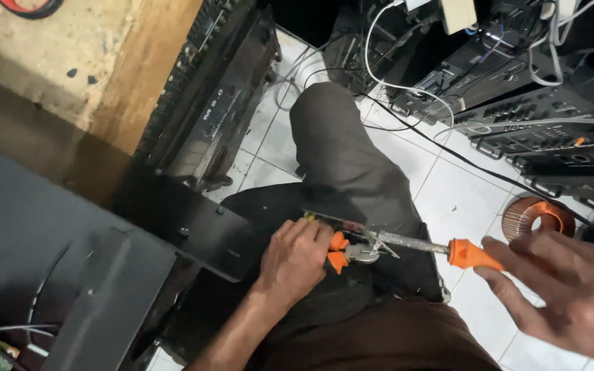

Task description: The person sits on the floor and uses a soldering iron and pliers to work on a blue circuit board held on their lap. They repeatedly apply the soldering iron to various points on the board while using pliers to hold components.

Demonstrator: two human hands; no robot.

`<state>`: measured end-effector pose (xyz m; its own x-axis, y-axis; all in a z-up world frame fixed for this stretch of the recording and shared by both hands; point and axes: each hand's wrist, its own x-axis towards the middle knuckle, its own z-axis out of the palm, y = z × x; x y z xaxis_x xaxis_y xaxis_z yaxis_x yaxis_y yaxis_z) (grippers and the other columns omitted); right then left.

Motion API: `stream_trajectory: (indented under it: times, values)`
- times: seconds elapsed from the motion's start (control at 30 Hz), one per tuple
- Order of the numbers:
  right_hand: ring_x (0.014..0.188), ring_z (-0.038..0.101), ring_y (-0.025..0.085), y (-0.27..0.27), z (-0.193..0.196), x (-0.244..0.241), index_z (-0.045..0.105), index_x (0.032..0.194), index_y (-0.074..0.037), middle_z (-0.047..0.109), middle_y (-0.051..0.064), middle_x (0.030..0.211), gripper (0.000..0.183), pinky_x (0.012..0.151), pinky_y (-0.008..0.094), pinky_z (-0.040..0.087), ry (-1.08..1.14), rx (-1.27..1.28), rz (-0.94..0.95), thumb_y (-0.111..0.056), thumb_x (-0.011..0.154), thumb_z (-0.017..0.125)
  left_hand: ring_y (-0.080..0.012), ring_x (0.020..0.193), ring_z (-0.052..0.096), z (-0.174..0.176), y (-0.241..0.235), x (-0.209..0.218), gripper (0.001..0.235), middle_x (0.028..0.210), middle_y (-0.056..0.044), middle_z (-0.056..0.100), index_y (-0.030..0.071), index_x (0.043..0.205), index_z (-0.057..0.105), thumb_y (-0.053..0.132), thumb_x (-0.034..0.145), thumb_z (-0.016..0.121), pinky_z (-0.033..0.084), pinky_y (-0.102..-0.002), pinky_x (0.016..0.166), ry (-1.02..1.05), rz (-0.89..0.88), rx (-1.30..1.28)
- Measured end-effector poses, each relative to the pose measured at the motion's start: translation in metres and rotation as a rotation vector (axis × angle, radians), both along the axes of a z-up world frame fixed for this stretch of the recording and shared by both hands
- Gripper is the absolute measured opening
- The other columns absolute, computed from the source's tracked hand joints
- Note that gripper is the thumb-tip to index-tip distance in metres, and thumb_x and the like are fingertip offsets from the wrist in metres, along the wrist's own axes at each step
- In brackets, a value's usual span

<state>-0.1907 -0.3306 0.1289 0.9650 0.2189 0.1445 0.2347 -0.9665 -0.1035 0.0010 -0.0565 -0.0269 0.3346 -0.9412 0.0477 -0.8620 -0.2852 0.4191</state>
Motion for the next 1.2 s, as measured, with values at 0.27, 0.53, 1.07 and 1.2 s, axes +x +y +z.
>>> stream_trajectory:
  times: [0.27, 0.53, 1.07, 1.2]
  values:
    - [0.062, 0.058, 0.017, -0.016, -0.050, 0.004, 0.079, 0.098, -0.011, 0.067, 0.001, 0.080, 0.020, 0.061, 0.029, 0.047, 0.037, 0.278, -0.408, -0.028, 0.089, 0.073, -0.0301, 0.077, 0.062, -0.011, -0.026, 0.016, 0.035, 0.088, -0.010, 0.068, 0.004, 0.099, 0.066, -0.006, 0.066, 0.064, 0.048, -0.042, 0.067, 0.033, -0.021, 0.067]
    - [0.057, 0.058, 0.017, -0.016, -0.069, 0.001, 0.079, 0.096, -0.009, 0.069, 0.001, 0.073, 0.030, 0.057, 0.032, 0.043, 0.157, 0.371, -0.722, -0.036, 0.094, 0.065, -0.0326, 0.077, 0.061, -0.013, -0.034, 0.021, 0.033, 0.086, -0.010, 0.067, 0.005, 0.100, 0.065, -0.005, 0.068, 0.063, 0.050, -0.045, 0.068, 0.076, -0.014, 0.094]
    - [0.045, 0.047, 0.014, 0.045, -0.126, 0.045, 0.073, 0.075, 0.000, 0.053, 0.008, 0.049, 0.011, 0.042, 0.025, 0.038, 0.031, 1.279, -0.827, 0.001, 0.068, 0.082, -0.0371, 0.086, 0.071, -0.005, -0.026, 0.022, 0.031, 0.090, -0.015, 0.069, 0.002, 0.109, 0.066, 0.009, 0.079, 0.066, 0.055, -0.046, 0.076, 0.330, 0.024, 0.096]
    - [0.057, 0.040, 0.010, 0.055, -0.111, 0.050, 0.073, 0.076, -0.001, 0.048, 0.001, 0.060, 0.004, 0.050, 0.025, 0.034, 0.099, 1.189, -0.959, -0.002, 0.075, 0.077, -0.0376, 0.081, 0.067, 0.025, -0.020, 0.012, 0.021, 0.087, -0.015, 0.068, 0.005, 0.099, 0.065, 0.009, 0.079, 0.065, 0.053, -0.047, 0.073, 0.291, 0.093, -0.009]
